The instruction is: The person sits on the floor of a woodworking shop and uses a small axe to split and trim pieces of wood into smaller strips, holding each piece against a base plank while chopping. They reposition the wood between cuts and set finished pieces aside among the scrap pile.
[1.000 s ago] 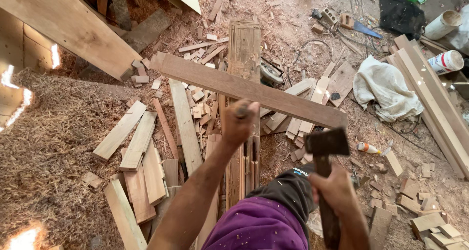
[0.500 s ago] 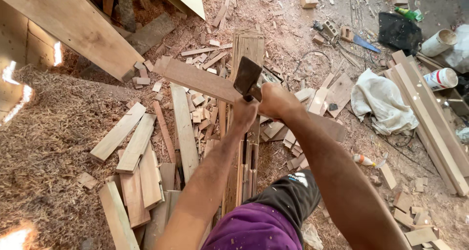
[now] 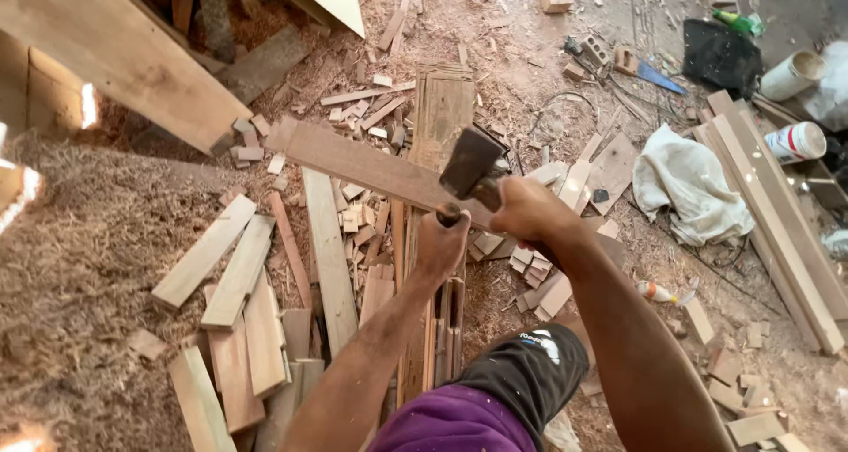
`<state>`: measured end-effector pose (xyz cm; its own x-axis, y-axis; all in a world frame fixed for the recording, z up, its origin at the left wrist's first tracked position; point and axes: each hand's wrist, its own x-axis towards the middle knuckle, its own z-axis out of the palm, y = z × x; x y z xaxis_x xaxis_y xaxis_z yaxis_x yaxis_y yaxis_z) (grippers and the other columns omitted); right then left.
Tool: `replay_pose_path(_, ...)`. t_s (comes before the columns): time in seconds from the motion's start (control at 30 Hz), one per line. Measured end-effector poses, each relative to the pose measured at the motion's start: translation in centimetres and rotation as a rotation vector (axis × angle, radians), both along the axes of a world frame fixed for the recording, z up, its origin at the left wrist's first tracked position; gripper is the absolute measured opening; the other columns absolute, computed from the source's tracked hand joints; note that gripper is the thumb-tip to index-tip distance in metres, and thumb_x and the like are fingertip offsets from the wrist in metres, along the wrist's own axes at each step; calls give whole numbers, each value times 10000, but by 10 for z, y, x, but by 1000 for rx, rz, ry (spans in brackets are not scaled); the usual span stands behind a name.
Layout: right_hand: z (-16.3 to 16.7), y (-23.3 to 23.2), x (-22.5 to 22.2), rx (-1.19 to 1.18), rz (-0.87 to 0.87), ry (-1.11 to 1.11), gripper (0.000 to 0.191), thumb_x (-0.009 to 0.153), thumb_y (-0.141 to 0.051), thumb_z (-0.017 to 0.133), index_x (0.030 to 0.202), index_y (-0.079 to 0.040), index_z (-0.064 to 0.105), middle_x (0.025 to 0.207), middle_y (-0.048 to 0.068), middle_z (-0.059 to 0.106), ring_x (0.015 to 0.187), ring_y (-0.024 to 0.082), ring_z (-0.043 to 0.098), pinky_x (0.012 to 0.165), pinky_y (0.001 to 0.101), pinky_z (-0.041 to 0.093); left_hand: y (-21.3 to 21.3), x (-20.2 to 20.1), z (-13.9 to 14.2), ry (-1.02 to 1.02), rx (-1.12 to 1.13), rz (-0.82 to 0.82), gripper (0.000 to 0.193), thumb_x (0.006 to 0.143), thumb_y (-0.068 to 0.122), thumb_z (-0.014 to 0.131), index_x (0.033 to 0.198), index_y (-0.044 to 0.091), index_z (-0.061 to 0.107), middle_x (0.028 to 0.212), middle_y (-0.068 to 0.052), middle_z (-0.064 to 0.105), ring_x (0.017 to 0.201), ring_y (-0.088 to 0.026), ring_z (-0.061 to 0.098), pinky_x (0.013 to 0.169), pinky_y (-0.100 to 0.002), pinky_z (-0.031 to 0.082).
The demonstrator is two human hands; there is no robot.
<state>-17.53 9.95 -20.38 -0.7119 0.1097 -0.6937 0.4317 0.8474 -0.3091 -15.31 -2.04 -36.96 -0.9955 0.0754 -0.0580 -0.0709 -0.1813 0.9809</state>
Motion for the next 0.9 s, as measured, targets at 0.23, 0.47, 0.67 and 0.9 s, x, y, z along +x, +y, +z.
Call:
replay_pose_path(0.23,0,34,54,-234,-338,140,191,791,-38,706,927,17,583,643,83,597,440,163,578,390,319,513,8,-19,-21,-310,-293,70,242,952,87,649,743,-35,666,615,-89,633,482,-112,560,393,-244,378)
replay_pose_path(0.47,-76,97,234,-506,-501,165,160,772,-10,669,686,102,594,503,98,603,345,182,543,373,320,475,-8,29,48,-364,55,-42,56,912,47,600,907,53,655,698,-65,672,480,-110,599,361,-235,512)
replay_pose_path(0.67,-138,124,375,-477,-1001,63,183,770,-55,699,708,21,544,488,115,536,372,241,550,371,395,438,-55,18,134,50,73,156,167,905,35,636,766,82,556,605,-15,537,408,-84,458,297,-213,348)
replay_pose_path(0.9,-145,92,424,-658,-1084,128,196,768,-46,680,651,25,540,475,110,521,350,242,528,350,397,440,-37,83,58,152,142,196,343,955,87,666,641,146,541,505,44,522,375,-54,506,295,-234,425)
